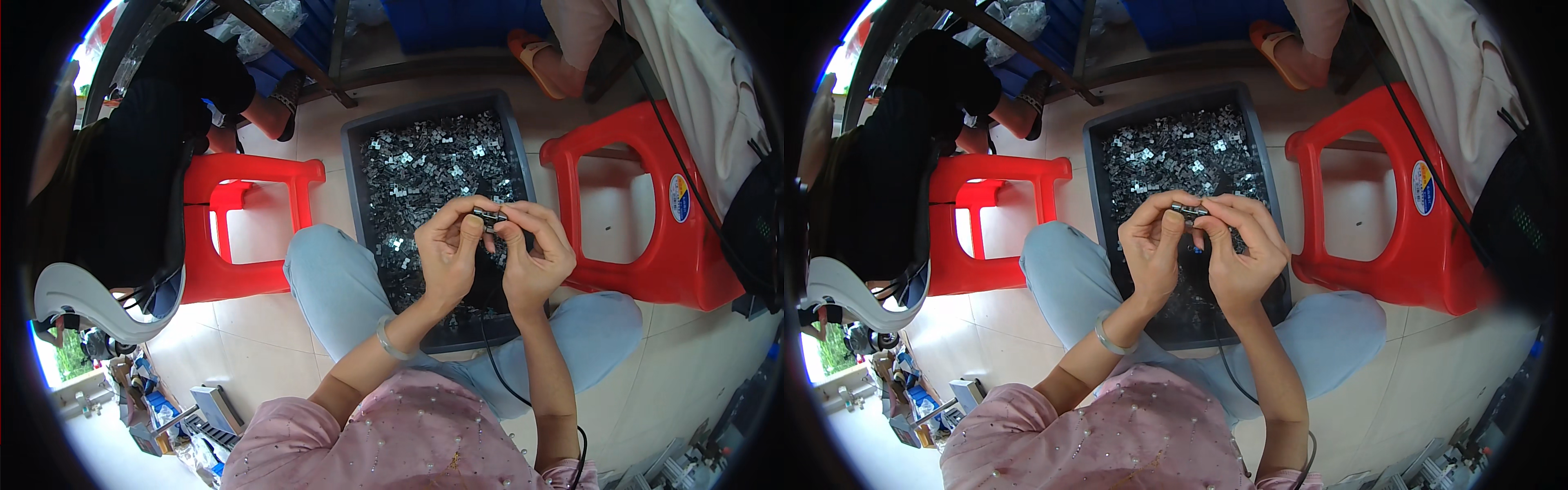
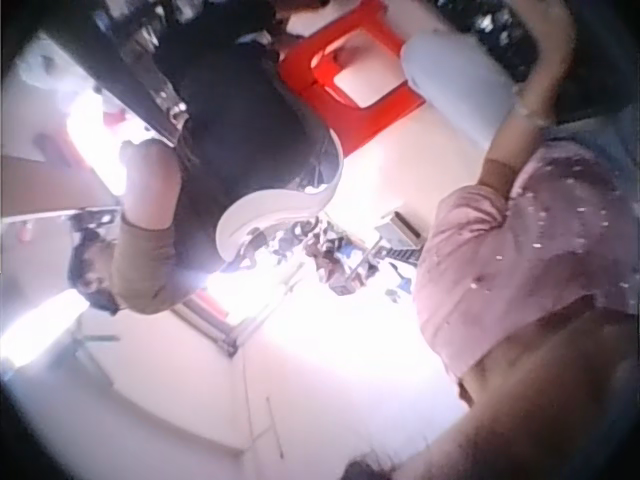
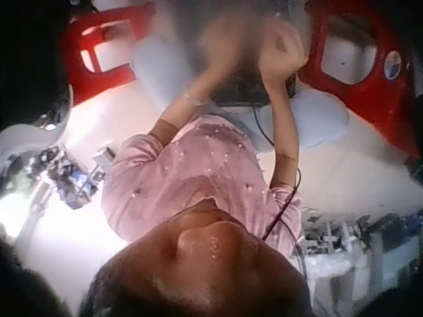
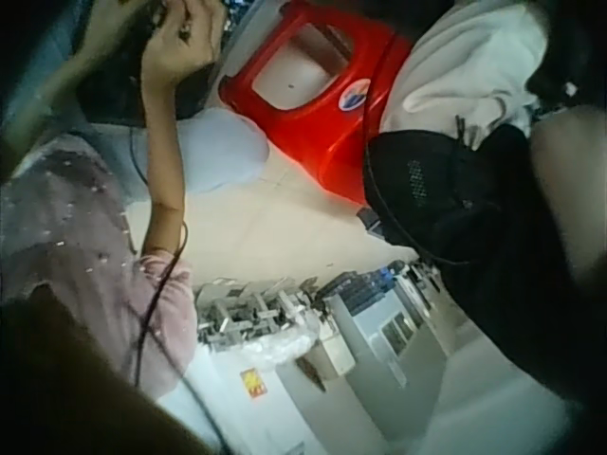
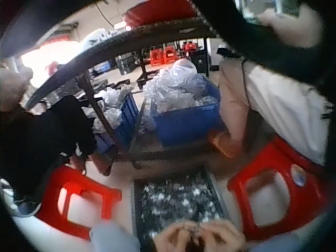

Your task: Assembling small plastic and electronic components at a factory workbench.

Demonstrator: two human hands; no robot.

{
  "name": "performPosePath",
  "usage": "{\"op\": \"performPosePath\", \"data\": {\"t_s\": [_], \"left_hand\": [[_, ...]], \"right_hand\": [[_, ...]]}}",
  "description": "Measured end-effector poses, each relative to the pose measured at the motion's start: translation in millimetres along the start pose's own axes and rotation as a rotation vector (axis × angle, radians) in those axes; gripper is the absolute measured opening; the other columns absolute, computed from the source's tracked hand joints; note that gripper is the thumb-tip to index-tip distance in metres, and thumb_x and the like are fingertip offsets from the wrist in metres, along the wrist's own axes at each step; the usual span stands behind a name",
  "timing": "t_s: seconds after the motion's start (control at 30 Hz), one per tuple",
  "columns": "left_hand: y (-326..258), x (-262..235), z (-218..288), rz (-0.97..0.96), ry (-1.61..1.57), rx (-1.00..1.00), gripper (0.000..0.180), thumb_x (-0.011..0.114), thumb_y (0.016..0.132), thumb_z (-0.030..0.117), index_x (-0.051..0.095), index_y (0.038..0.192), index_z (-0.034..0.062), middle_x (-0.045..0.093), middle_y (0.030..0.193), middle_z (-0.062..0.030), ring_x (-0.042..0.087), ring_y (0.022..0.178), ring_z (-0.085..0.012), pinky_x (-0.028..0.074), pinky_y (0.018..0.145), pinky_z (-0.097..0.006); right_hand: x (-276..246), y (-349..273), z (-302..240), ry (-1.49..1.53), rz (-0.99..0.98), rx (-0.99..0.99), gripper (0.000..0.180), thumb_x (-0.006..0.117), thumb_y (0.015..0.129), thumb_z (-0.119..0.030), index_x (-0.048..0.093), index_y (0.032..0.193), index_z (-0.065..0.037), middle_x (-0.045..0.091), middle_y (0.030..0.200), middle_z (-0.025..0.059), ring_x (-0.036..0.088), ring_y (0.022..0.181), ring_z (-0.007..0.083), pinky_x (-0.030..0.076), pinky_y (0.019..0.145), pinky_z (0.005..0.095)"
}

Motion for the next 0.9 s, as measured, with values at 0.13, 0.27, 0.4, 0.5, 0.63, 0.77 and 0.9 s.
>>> {"op": "performPosePath", "data": {"t_s": [0.13, 0.27, 0.4, 0.5, 0.63, 0.77, 0.9], "left_hand": [[8.3, -9.4, 11.0, 0.014, 0.018, -0.055, 0.020, 0.053, 0.095, 0.009, 0.061, 0.106, -0.0057, 0.064, 0.101, -0.0110, 0.060, 0.072, -0.0114, 0.051, 0.059, -0.023], [18.2, -27.6, 35.0, 0.021, 0.013, -0.111, 0.022, 0.053, 0.095, 0.010, 0.060, 0.108, -0.0058, 0.064, 0.101, -0.0107, 0.063, 0.077, -0.0130, 0.055, 0.061, -0.024], [26.1, -47.3, 61.9, 0.106, 0.074, -0.109, 0.024, 0.053, 0.096, 0.012, 0.061, 0.110, -0.0052, 0.063, 0.103, -0.0115, 0.063, 0.079, -0.0125, 0.057, 0.059, -0.024], [27.8, -66.7, 76.8, 0.202, 0.122, -0.036, 0.024, 0.053, 0.096, 0.011, 0.061, 0.110, -0.0062, 0.064, 0.105, -0.0130, 0.063, 0.075, -0.0124, 0.056, 0.057, -0.024], [31.4, -89.6, 90.6, 0.276, 0.144, 0.048, 0.023, 0.053, 0.095, 0.010, 0.062, 0.108, -0.0078, 0.064, 0.103, -0.0133, 0.061, 0.068, -0.0113, 0.053, 0.051, -0.022], [30.8, -105.1, 101.1, 0.331, 0.143, 0.098, 0.023, 0.054, 0.095, 0.011, 0.064, 0.108, -0.0049, 0.066, 0.089, -0.0079, 0.059, 0.066, -0.0070, 0.049, 0.047, -0.020], [29.4, -113.9, 104.2, 0.384, 0.139, 0.125, 0.021, 0.054, 0.095, 0.010, 0.065, 0.105, -0.0060, 0.066, 0.086, -0.0073, 0.058, 0.060, -0.0069, 0.044, 0.043, -0.019]], "right_hand": [[12.6, 3.6, 0.1, 0.080, -0.029, 0.103, 0.016, 0.069, 0.076, 0.005, 0.071, 0.092, 0.002, 0.067, 0.089, 0.0118, 0.063, 0.076, 0.0162, 0.050, 0.068, 0.0257], [35.0, 6.3, -3.2, 0.219, -0.100, 0.265, 0.014, 0.067, 0.081, 0.003, 0.070, 0.095, 0.003, 0.066, 0.094, 0.0120, 0.062, 0.079, 0.0143, 0.050, 0.068, 0.0237], [66.8, 12.2, -14.3, 0.347, -0.201, 0.353, 0.016, 0.065, 0.086, -0.003, 0.069, 0.099, 0.004, 0.064, 0.100, 0.0115, 0.062, 0.079, 0.0126, 0.051, 0.068, 0.0219], [92.3, 15.1, -26.7, 0.448, -0.299, 0.442, 0.017, 0.065, 0.087, -0.005, 0.068, 0.100, 0.005, 0.063, 0.103, 0.0113, 0.062, 0.079, 0.0121, 0.053, 0.067, 0.0212], [123.5, 16.3, -36.8, 0.452, -0.396, 0.459, 0.015, 0.064, 0.087, -0.002, 0.068, 0.100, 0.005, 0.062, 0.103, 0.0110, 0.061, 0.078, 0.0104, 0.053, 0.064, 0.0196], [147.8, 13.2, -48.6, 0.477, -0.415, 0.412, 0.014, 0.063, 0.087, -0.001, 0.067, 0.098, 0.006, 0.062, 0.102, 0.0104, 0.060, 0.076, 0.0089, 0.053, 0.063, 0.0190], [159.7, 7.9, -55.9, 0.457, -0.402, 0.372, 0.012, 0.063, 0.087, 0.000, 0.066, 0.096, 0.007, 0.061, 0.103, 0.0099, 0.059, 0.074, 0.0080, 0.052, 0.062, 0.0185]]}}
Point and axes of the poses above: each hand's wrist, its own y-axis towards the middle knuckle, its own x-axis out of the palm, z = x × y, the point moved 2 cm from there along y, towards the middle knuckle
